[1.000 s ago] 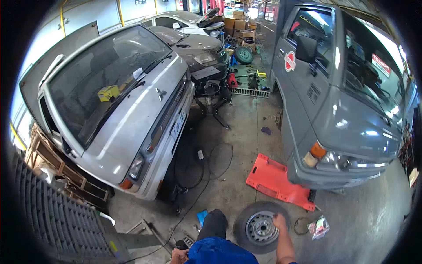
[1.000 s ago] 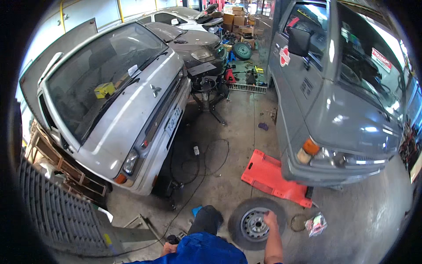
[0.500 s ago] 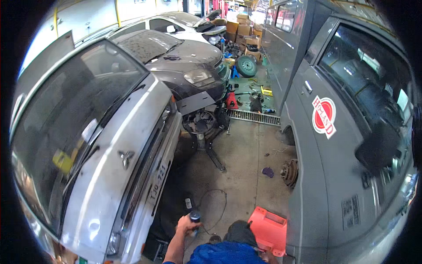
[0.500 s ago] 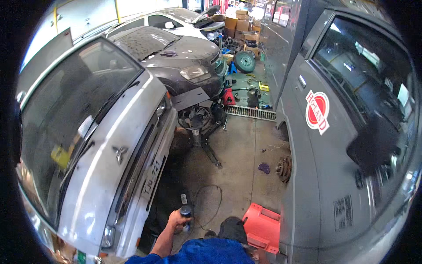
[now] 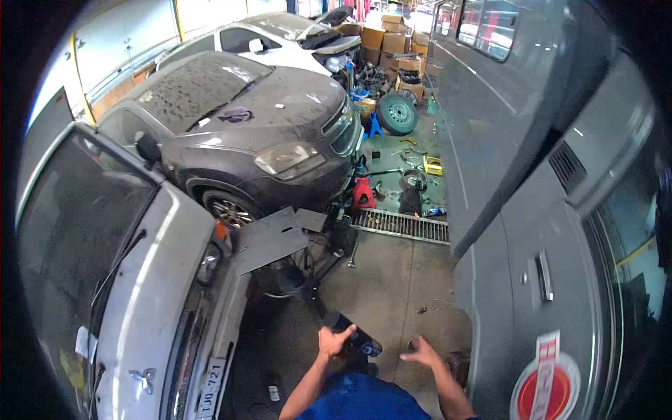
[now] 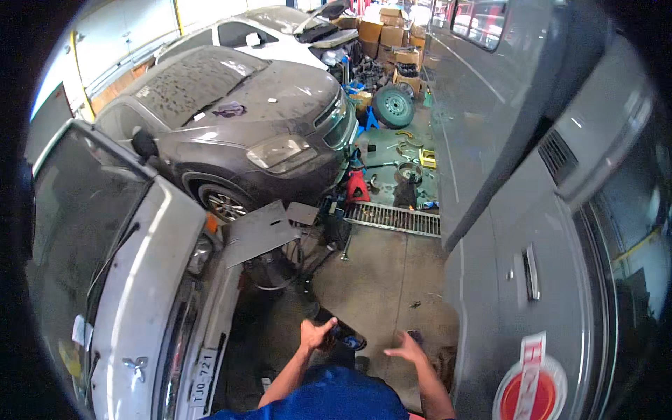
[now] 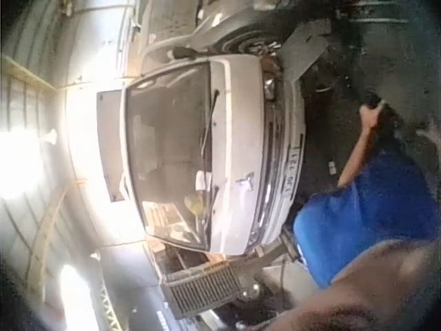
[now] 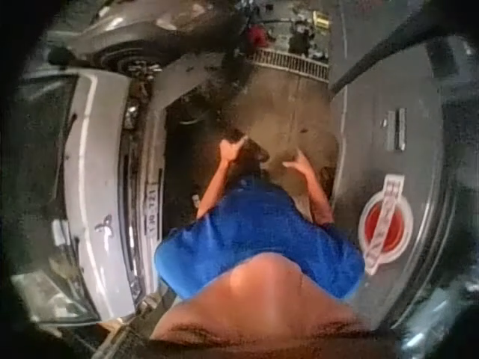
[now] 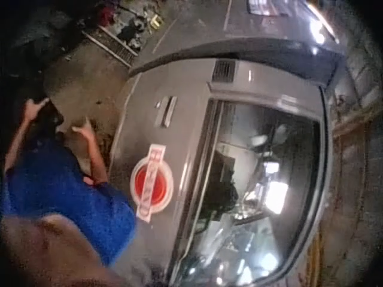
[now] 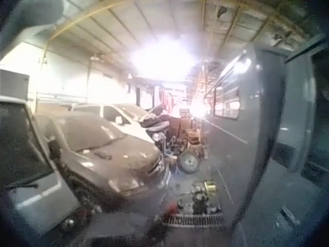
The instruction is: Replacing and adjusting brake shoes and related hardware on a vehicle's rear drum brakes.
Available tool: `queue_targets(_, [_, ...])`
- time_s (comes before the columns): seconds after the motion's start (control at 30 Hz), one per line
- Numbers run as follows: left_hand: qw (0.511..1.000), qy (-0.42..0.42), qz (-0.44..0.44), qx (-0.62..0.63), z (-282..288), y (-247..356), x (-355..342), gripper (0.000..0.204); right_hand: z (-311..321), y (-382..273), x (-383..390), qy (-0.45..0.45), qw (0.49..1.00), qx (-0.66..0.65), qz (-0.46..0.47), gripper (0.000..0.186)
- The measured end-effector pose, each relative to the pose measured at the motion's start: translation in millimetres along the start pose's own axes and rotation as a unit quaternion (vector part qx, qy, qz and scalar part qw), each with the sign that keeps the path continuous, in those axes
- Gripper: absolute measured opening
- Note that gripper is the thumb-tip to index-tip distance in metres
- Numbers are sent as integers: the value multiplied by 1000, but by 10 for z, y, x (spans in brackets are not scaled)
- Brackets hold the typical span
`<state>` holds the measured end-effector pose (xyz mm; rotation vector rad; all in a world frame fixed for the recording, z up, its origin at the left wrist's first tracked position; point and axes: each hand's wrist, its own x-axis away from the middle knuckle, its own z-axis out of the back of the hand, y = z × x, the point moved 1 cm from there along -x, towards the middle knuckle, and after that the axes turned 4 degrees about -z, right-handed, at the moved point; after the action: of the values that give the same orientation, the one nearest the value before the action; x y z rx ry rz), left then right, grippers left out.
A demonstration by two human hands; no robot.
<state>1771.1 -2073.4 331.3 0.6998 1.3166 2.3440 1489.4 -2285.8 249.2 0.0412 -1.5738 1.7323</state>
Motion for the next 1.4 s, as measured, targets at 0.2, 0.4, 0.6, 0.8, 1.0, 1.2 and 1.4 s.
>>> queue_targets(0.2, [989, -82, -29, 120, -923, 1076, -2154, 58, 338, -2538, -2074, -104, 957, 235, 135, 119])
queue_targets(0.4, [980, -39, -145, 128, -1601, 1964, -4513, 76, 1317, -3110, -4280, -14, 969, 209, 129, 82])
queue_targets(0.6, [986, -3, -137, 94, -1906, 3342, -6424, 60, 2432, -4331, -5679, 70, 960, 203, 180, 78])
queue_targets(0.8, [813, 102, 178, 545, -2434, 3567, -9201, 74, 3191, -4727, -7762, 193, 900, 267, 286, 72])
queue_targets(1.0, [986, -125, 105, 35, -2943, 3998, -11022, 56, 4787, -5010, -9738, 243, 934, 134, 223, 74])
queue_targets(1.2, [936, -345, -74, 4, -3206, 3578, -12350, 48, 5831, -5663, -10755, 249, 944, 139, 167, 66])
queue_targets(1.4, [844, -438, -87, -297, -3594, 6167, -13764, 54, 6708, -5817, -11829, 277, 958, 72, 18, 66])
